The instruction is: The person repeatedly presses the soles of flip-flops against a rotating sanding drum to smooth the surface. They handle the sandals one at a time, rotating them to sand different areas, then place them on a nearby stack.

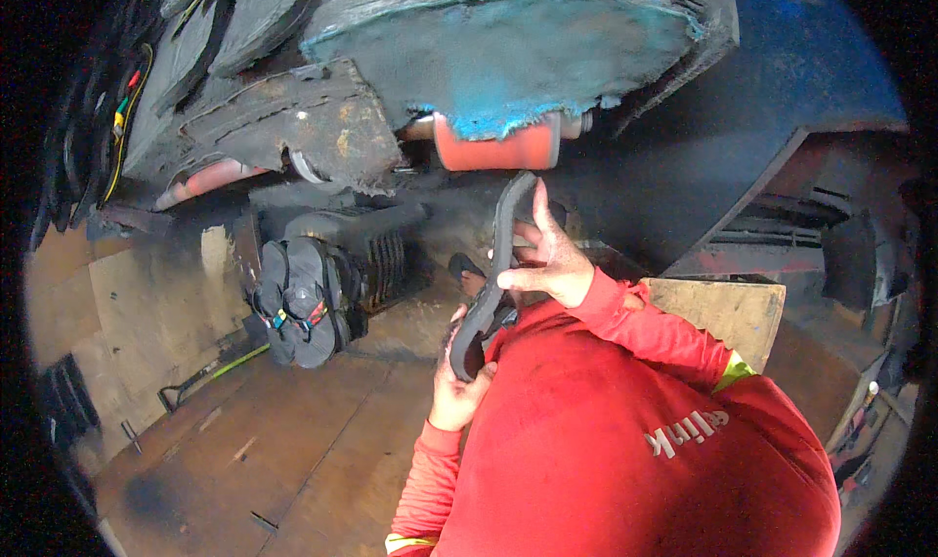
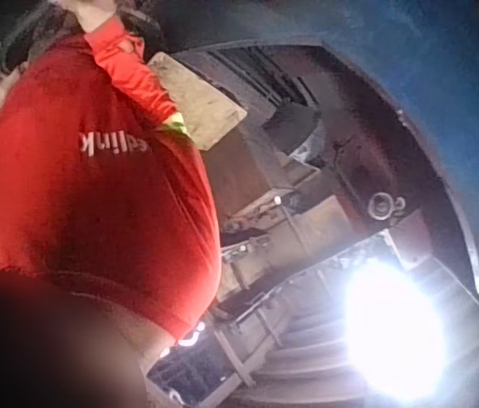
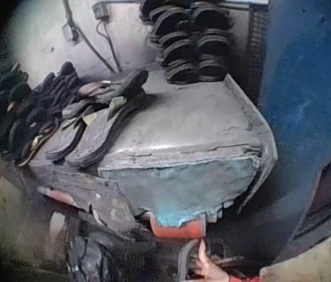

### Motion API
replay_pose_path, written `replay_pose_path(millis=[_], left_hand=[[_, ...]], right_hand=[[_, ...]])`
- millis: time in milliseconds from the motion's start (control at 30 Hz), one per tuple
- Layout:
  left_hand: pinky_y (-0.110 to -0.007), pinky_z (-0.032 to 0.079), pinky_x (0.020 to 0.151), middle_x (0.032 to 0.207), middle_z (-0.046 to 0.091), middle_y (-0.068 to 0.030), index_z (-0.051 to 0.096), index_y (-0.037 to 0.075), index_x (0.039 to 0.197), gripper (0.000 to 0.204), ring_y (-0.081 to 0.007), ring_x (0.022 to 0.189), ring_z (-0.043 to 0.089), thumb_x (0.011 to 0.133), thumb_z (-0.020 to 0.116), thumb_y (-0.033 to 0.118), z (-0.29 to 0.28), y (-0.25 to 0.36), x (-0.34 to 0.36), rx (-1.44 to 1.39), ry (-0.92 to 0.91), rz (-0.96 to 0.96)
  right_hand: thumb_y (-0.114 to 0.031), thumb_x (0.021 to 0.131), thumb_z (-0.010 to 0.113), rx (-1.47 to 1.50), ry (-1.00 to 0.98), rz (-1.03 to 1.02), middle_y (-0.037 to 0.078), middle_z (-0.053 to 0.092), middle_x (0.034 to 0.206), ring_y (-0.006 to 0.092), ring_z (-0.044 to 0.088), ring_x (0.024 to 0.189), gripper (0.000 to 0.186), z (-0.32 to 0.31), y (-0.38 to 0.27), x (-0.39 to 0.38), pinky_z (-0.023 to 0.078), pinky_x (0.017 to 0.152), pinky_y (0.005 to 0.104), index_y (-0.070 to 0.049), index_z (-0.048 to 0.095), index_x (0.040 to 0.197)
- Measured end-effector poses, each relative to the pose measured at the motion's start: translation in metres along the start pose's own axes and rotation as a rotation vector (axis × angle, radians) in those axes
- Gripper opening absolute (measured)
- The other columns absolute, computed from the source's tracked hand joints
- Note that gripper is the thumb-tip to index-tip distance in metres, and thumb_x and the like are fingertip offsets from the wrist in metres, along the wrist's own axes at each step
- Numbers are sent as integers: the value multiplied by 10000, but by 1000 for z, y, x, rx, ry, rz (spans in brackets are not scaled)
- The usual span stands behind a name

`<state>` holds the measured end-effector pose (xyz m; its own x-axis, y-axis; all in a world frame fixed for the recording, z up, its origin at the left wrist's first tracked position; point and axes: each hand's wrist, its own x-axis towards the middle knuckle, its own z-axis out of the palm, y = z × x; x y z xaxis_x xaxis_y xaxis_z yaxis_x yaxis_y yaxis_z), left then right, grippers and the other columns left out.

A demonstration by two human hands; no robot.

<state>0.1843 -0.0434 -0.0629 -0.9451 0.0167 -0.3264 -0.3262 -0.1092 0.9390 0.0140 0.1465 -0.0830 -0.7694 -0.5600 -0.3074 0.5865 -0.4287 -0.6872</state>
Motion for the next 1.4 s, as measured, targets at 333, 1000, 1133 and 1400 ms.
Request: replay_pose_path(millis=[333,1000,1133,1400], left_hand=[[-335,443,1049,1470,457,-126,320,-31,1529,748,-173,1274,501,925,722,151,22,56,122,-90,-120,67],[-306,510,931,1309,577,-99,528,-11,1375,592,-158,1168,573,798,664,-2,57,48,184,-180,-149,49],[-333,447,1047,1477,491,-104,390,5,1510,733,-187,1321,486,869,738,80,57,29,161,-193,-4,161],[-404,565,769,969,720,-249,678,-21,1156,415,-370,927,731,930,697,326,63,75,174,518,244,106]], right_hand=[[126,755,780,-48,-120,-39,148,239,1594,251,446,1351,1381,4,-12,-2,469,1064,404,-378,-230,1551],[25,789,791,-246,-108,108,83,486,1426,179,574,1212,981,-40,-34,21,501,1024,341,-96,216,1575],[-102,729,844,-1037,-34,-395,167,207,1647,219,154,1523,1146,-34,5,7,300,1194,373,-53,107,1606],[119,701,724,-176,-116,89,84,502,1415,235,509,1304,979,-20,-11,16,437,1093,399,-93,285,1549]])
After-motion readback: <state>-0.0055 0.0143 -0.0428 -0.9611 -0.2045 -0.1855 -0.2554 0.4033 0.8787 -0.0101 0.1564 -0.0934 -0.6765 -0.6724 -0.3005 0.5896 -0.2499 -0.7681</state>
